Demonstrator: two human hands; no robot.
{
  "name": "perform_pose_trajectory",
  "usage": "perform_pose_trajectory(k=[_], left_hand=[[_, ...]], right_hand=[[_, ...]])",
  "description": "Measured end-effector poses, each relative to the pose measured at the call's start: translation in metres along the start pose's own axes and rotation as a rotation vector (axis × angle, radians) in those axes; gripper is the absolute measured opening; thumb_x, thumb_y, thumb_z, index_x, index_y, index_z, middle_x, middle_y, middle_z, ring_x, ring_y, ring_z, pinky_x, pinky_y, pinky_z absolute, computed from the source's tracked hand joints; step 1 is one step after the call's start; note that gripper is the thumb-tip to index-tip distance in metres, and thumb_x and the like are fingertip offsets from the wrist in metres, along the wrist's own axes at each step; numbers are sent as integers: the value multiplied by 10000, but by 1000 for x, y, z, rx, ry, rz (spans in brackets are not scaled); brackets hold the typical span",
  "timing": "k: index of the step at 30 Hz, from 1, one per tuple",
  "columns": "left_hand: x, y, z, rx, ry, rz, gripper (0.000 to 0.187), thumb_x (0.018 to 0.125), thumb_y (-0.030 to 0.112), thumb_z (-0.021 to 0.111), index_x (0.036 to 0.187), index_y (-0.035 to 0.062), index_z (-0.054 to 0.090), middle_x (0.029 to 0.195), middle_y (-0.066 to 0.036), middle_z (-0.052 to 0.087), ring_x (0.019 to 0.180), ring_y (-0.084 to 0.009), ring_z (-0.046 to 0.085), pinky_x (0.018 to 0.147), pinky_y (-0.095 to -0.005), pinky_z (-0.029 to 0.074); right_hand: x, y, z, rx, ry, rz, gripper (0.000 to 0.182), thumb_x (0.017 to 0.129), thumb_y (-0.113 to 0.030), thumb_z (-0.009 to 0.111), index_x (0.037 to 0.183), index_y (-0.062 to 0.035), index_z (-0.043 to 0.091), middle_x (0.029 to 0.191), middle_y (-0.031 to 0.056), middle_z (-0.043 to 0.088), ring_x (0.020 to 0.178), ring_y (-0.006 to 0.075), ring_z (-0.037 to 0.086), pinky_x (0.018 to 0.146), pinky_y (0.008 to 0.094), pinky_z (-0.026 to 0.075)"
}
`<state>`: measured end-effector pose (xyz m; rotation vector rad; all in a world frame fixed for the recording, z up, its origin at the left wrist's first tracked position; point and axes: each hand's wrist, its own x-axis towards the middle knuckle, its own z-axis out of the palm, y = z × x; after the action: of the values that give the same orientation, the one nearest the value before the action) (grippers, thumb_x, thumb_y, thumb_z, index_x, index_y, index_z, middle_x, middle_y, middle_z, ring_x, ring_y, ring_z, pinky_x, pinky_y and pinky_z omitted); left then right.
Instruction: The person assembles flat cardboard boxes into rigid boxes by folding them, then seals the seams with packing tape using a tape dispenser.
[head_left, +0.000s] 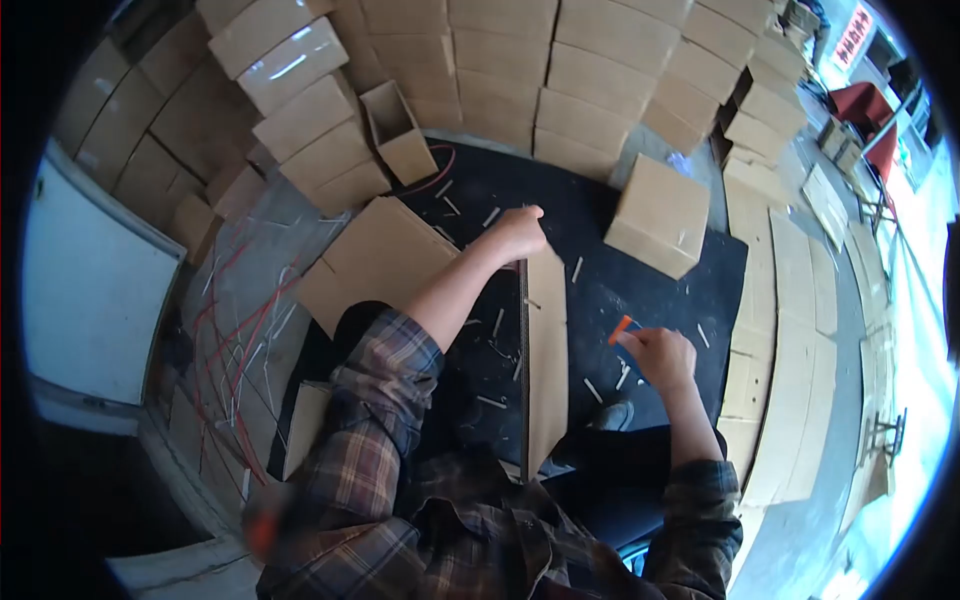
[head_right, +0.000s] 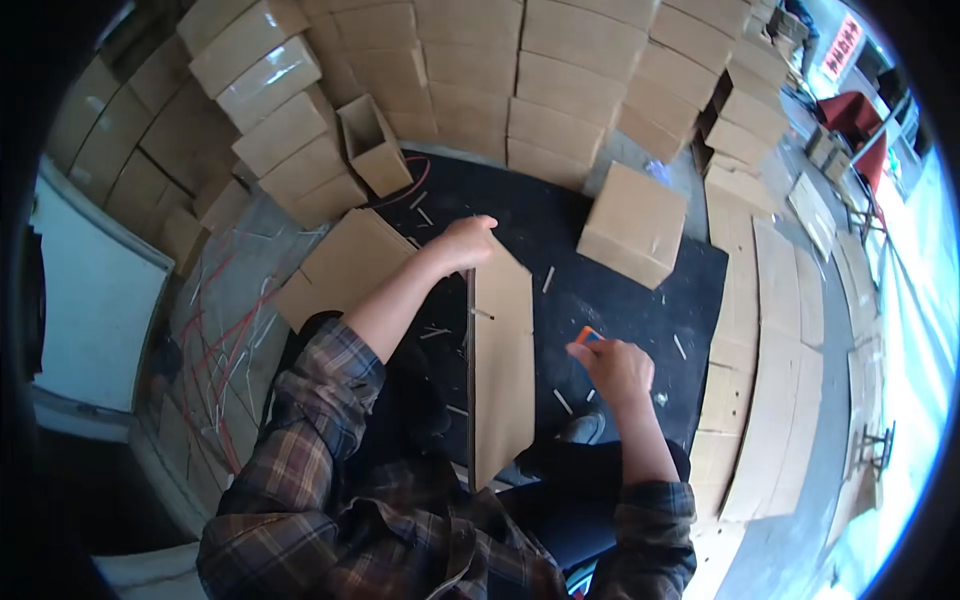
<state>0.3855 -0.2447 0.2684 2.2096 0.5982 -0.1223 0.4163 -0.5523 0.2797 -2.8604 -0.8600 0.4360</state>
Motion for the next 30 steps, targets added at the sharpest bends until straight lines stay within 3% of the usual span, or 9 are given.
perform_pose_trajectory(k=[2,3,4,7,13,17,19,23,30], left_hand=[[-2,-1,41,-125,-127,-215,799,765,-39,459,1502,150,217,1101,-280,625,904,-404,671,559,-452,588],[-3,-10,66,-138,-150,-238,859,774,-46,461,1524,202,123,1119,-286,616,920,-398,668,663,-467,584],[16,-53,103,20,0,1,897,811,31,545,1528,236,45,1162,-288,598,978,-410,647,824,-474,540],[-18,-28,107,-218,167,-66,1075,804,327,719,1520,214,-75,1348,-300,471,1217,-408,514,1013,-429,427],[-70,-56,166,-751,46,-32,1183,779,368,779,1501,52,-104,1472,-268,316,1359,-333,354,1118,-412,291],[-112,-52,174,-950,-82,-70,1210,785,467,750,1495,70,-146,1526,-244,160,1402,-366,244,1136,-477,261],[-113,-50,168,-1011,-73,-41,1220,780,510,735,1493,75,-155,1525,-240,163,1401,-377,242,1143,-479,248],[-109,-60,172,-1110,-31,87,1109,801,341,773,1519,57,-23,1511,-189,266,1389,-274,295,1128,-396,270],[-113,-76,159,-1138,-58,98,984,799,311,783,1521,80,155,1410,-121,427,1289,-214,418,1065,-363,358]], right_hand=[[1,-6,10,1,-56,10,523,814,-675,543,886,-203,757,761,125,693,786,308,683,702,411,535],[3,-8,13,-8,-112,-30,537,811,-685,538,881,-199,757,763,123,695,789,308,685,708,411,536],[4,-10,14,-19,-173,-71,551,809,-694,533,876,-195,757,766,121,696,793,309,687,714,412,537],[6,-21,19,-51,-242,-160,575,796,-720,530,854,-194,757,786,105,703,807,306,690,722,406,538],[6,-45,40,-100,-499,-212,682,728,-818,507,850,-195,755,832,100,708,864,300,686,768,412,526],[1,-50,48,-85,-654,-225,687,728,-825,502,800,-188,752,834,76,707,867,293,685,792,412,510],[-1,-49,56,-78,-697,-231,670,740,-816,500,806,-202,760,835,79,701,879,289,680,797,405,502],[-2,-49,57,-61,-757,-195,669,744,-796,526,836,-176,760,871,94,704,887,285,677,788,401,500],[-7,-24,46,-56,-599,-92,488,755,-708,584,858,-269,769,832,41,709,882,242,688,771,382,513]])
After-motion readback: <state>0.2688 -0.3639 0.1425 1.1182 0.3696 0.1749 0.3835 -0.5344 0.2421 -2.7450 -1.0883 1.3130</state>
